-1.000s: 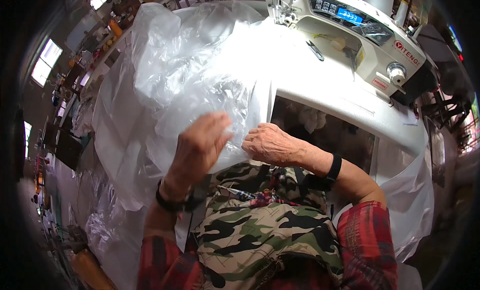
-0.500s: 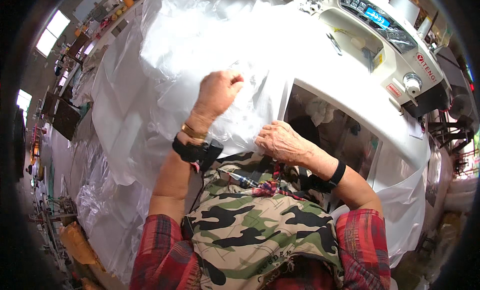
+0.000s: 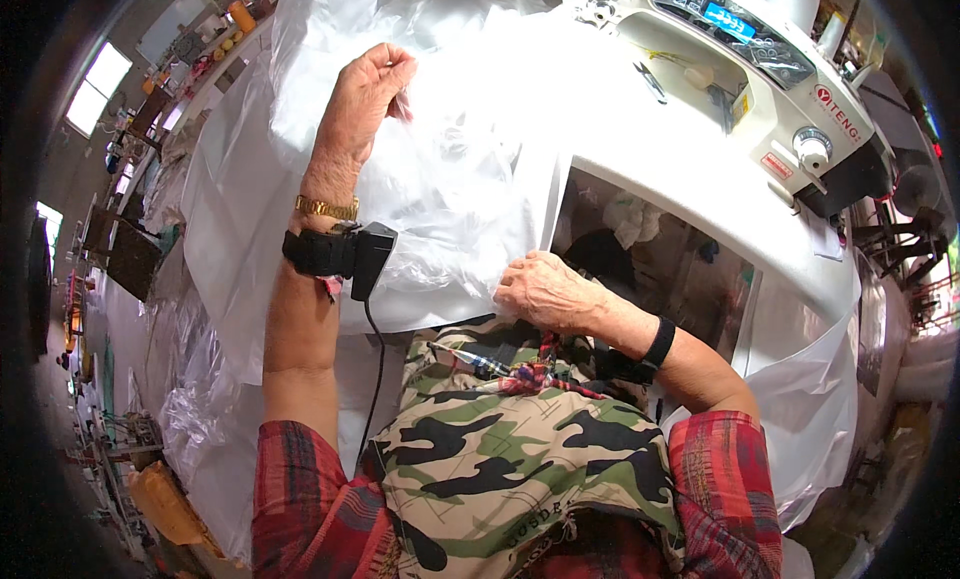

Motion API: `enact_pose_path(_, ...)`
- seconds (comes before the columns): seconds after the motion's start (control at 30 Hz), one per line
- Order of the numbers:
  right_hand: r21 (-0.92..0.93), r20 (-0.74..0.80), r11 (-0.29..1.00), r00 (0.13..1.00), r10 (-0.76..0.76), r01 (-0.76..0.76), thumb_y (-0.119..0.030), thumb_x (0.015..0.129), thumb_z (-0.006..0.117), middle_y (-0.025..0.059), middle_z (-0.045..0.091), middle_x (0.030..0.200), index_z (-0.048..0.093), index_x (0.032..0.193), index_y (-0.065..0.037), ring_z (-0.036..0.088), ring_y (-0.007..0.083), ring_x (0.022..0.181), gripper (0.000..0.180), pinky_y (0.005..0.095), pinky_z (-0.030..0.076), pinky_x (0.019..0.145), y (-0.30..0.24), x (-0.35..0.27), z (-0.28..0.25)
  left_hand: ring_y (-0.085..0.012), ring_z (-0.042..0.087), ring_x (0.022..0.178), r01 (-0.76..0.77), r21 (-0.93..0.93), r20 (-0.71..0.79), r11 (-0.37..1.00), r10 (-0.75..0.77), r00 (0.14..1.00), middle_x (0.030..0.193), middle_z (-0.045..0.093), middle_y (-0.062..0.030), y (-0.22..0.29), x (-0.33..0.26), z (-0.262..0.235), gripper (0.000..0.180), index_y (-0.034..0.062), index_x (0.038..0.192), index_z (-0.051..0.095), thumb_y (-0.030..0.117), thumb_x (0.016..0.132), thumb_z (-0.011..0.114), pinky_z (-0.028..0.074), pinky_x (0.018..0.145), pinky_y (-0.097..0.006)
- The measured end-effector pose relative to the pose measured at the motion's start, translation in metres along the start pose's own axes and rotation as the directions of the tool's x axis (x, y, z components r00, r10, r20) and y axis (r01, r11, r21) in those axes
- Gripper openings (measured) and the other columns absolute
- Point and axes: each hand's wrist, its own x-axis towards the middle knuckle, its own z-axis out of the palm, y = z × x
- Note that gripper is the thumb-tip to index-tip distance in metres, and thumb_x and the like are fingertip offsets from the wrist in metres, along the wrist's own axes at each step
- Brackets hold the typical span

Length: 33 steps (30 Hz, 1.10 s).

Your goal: The person ties a fabric scrap around their waist, then picks up a large white plastic sheet. They fold the edge of the plastic sheet and guide it through a sewing machine to stitch the seam.

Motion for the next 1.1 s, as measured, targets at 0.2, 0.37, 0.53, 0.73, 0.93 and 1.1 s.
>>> enact_pose_path(0.2,0.037,0.031,0.999,0.999,-0.016,0.015,-0.019,0.083,0.059,0.0068,0.059,0.086,0.061,0.084,-0.009,0.059,0.0246,0.09,0.009,0.0372,0.045,0.079,-0.012,0.006,-0.002,-0.0009,0.048,0.054,-0.144,0.255,-0.06,0.956,0.165,0.985,0.067,0.057,0.0052,0.012,0.027,0.002,0.017,0.0057,0.088,0.064,0.022,0.092,0.066,0.037,0.043,-0.016)
enact_pose_path(0.37,-0.078,0.053,0.972,0.975,-0.217,0.221,-0.023,0.084,0.057,0.0028,0.056,0.088,0.062,0.08,-0.014,0.052,0.019,0.094,0.011,0.0351,0.041,0.083,-0.03,0.02,-0.013,0.0007,0.045,0.049,-0.374,0.408,0.002,0.833,0.409,0.913,0.065,0.059,0.0059,0.029,0.058,-0.012,0.02,0.0058,0.088,0.067,0.025,0.091,0.069,0.035,0.041,-0.015)
enact_pose_path(0.53,-0.061,-0.163,0.898,0.884,-0.439,0.435,-0.026,0.081,0.058,0.001,0.053,0.083,0.059,0.082,-0.015,0.05,0.0191,0.095,0.011,0.0363,0.037,0.091,-0.043,0.042,-0.024,0.0001,0.044,0.054,-0.196,0.201,0.161,0.96,0.165,0.973,0.067,0.055,0.0077,0.039,0.04,0.014,0.016,0.0048,0.088,0.066,0.02,0.093,0.065,0.035,0.047,-0.017)
enact_pose_path(0.73,0.214,-0.232,0.949,0.956,-0.181,0.232,-0.022,0.089,0.064,0.0081,0.064,0.114,0.062,0.118,-0.007,0.059,0.0225,0.099,0.032,0.0352,0.043,0.09,-0.014,0.024,-0.036,-0.0001,0.042,0.059,0.018,0.079,0.236,0.997,-0.036,0.971,0.067,0.053,0.0086,0.015,-0.029,0.044,0.015,0.0022,0.082,0.066,0.013,0.092,0.066,0.034,0.05,-0.018)
enact_pose_path(0.93,0.124,-0.338,0.991,0.937,0.084,-0.044,-0.019,0.089,0.063,0.0083,0.064,0.096,0.061,0.112,-0.007,0.062,0.0242,0.085,0.026,0.0346,0.044,0.075,0.001,-0.002,-0.034,-0.0008,0.045,0.061,0.259,-0.008,0.149,0.966,-0.255,0.955,0.069,0.058,0.0036,-0.019,-0.068,0.055,0.015,-0.0022,0.091,0.062,0.013,0.092,0.065,0.038,0.053,-0.019)
enact_pose_path(1.1,0.031,-0.422,0.99,0.896,0.136,-0.136,-0.019,0.086,0.067,0.0036,0.06,0.082,0.064,0.104,-0.008,0.059,0.0191,0.075,0.022,0.0326,0.042,0.068,0.006,-0.008,-0.027,0.0004,0.04,0.06,0.173,0.038,0.158,0.984,-0.177,0.971,0.066,0.053,0.0073,-0.038,-0.082,0.059,0.023,-0.0025,0.109,0.061,0.011,0.092,0.067,0.033,0.052,-0.018)
